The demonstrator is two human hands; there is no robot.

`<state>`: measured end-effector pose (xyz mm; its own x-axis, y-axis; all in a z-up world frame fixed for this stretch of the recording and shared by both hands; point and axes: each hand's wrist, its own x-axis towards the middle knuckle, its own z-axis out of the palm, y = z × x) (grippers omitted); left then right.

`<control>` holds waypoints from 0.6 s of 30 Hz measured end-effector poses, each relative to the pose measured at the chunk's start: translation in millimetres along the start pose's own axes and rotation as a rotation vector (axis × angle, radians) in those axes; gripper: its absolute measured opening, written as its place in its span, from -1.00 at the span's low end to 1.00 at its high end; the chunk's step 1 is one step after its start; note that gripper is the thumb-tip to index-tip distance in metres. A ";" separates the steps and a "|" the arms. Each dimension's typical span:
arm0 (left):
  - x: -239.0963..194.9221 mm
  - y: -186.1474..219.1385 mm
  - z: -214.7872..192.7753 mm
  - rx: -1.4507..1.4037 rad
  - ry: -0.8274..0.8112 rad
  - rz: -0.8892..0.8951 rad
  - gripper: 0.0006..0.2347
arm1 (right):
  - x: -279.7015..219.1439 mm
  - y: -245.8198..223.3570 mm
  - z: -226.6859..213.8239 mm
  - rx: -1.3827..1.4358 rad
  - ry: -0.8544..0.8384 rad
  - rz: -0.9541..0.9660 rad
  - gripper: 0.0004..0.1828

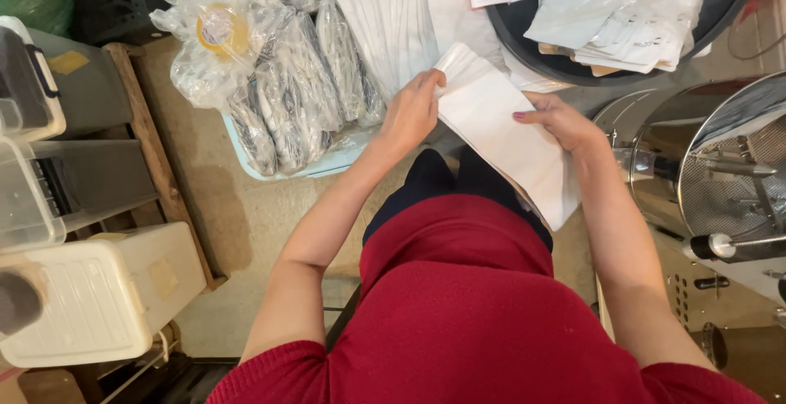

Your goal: Sorting, stacking, and taping plastic bags for packaging

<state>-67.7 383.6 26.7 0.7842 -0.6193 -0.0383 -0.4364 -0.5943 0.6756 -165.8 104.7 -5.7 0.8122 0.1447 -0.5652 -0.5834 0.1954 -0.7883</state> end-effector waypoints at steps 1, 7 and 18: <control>-0.3 1.8 0.7 -0.001 0.004 0.000 -0.73 | 8.3 12.0 1.4 -0.004 -0.001 -0.001 -0.55; 4.5 3.8 6.4 0.162 0.069 -0.013 -0.68 | 30.7 37.9 11.8 0.063 0.127 -0.008 -0.50; 7.8 -23.4 87.1 0.450 0.335 0.202 -0.81 | 76.9 24.4 25.0 0.004 0.304 -0.042 -0.50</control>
<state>-89.7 348.0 -53.5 0.7306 -0.5905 0.3428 -0.6782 -0.6860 0.2636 -117.6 144.9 -62.3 0.7993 -0.1605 -0.5791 -0.5484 0.1990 -0.8122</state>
